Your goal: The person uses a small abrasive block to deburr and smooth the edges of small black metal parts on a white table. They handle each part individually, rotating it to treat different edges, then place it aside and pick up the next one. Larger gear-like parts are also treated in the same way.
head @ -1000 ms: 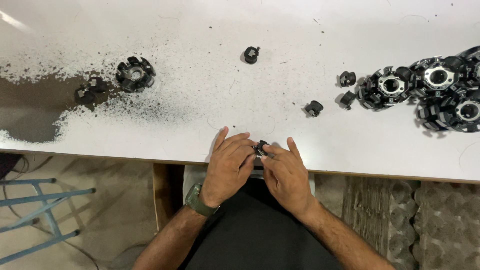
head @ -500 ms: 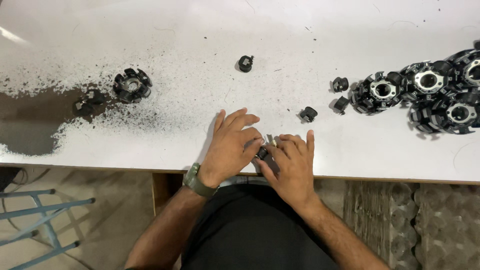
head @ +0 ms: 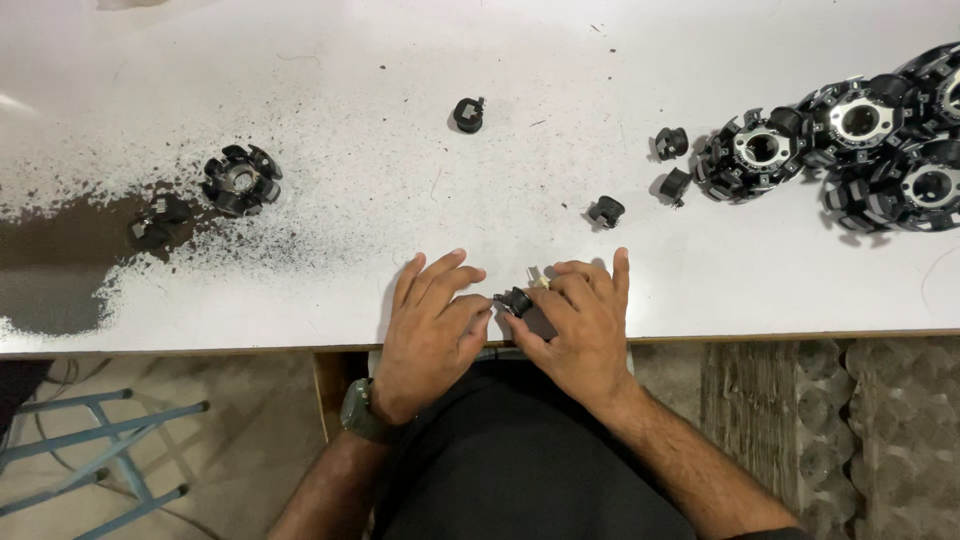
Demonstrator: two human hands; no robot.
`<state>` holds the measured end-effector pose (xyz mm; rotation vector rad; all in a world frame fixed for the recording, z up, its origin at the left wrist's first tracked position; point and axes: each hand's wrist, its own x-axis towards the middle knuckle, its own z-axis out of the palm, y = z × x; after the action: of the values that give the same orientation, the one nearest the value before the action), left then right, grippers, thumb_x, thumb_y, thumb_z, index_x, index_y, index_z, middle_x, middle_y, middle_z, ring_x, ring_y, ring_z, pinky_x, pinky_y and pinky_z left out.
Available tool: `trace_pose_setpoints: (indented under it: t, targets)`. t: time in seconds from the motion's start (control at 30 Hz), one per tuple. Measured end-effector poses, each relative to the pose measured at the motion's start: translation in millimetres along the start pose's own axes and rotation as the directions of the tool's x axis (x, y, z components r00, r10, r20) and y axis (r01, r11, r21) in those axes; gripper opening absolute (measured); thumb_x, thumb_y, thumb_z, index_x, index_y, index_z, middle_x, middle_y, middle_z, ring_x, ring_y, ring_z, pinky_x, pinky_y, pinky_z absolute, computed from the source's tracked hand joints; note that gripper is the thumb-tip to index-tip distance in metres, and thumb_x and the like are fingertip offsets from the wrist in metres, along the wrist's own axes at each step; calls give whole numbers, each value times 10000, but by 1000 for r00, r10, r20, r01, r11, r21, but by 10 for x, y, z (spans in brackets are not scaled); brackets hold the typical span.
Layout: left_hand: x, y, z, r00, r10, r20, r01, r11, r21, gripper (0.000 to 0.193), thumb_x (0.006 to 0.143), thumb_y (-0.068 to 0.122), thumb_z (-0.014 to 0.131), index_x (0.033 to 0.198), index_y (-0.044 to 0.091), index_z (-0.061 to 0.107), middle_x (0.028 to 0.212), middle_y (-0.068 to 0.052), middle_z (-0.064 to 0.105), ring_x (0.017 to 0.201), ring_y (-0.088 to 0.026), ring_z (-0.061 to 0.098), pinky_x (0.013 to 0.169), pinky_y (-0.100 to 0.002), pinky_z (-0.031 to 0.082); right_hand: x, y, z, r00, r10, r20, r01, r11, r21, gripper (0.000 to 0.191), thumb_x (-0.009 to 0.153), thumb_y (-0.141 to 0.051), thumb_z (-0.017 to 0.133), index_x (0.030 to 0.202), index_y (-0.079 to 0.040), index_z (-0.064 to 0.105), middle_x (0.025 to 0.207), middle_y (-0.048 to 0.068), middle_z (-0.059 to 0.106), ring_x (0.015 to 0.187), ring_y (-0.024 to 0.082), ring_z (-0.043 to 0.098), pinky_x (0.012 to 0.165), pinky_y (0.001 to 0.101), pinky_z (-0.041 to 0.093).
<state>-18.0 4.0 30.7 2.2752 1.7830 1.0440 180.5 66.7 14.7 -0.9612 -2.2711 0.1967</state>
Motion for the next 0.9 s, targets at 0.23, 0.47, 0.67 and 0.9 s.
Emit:
trace_pose_setpoints:
  t: [0.23, 0.47, 0.67, 0.9]
  targets:
    - [24, 105, 47, 989, 143, -25, -142, 988, 57, 136, 895, 105, 740, 1017, 69, 691, 1192, -74, 629, 1341, -276, 527, 1194, -526, 341, -34, 41, -3, 995, -38, 90, 35, 999, 25, 392, 781, -299, 885, 1067, -68, 750, 1060, 83, 605, 1226, 282, 525, 1251, 662, 110]
    - [165, 128, -90, 993, -103, 54, 111, 983, -149, 104, 895, 98, 721, 983, 56, 683, 1164, -79, 646, 1074, -258, 640, 891, -409, 526, -18, 33, -57, 990, -89, 113, 85, 996, 34, 380, 781, -296, 878, 1062, -72, 755, 1057, 72, 621, 1237, 288, 515, 1233, 666, 107]
    - [62, 90, -129, 992, -119, 52, 126, 977, -174, 103, 887, 92, 713, 965, 64, 651, 1087, -68, 665, 928, -257, 680, 737, -378, 562, 3, 19, -65, 994, -48, 97, 45, 998, 41, 380, 758, -296, 888, 1044, -83, 757, 1018, 63, 614, 1224, 280, 520, 1237, 667, 120]
    - [8, 146, 112, 941, -321, 107, 338, 912, -233, 93, 842, 69, 704, 862, 62, 614, 779, -64, 637, 614, -205, 618, 545, -366, 508, -69, 67, -82, 996, -84, -30, 87, 990, 113, 382, 798, -248, 858, 1122, -78, 747, 1060, 79, 620, 1246, 324, 528, 1219, 612, 158]
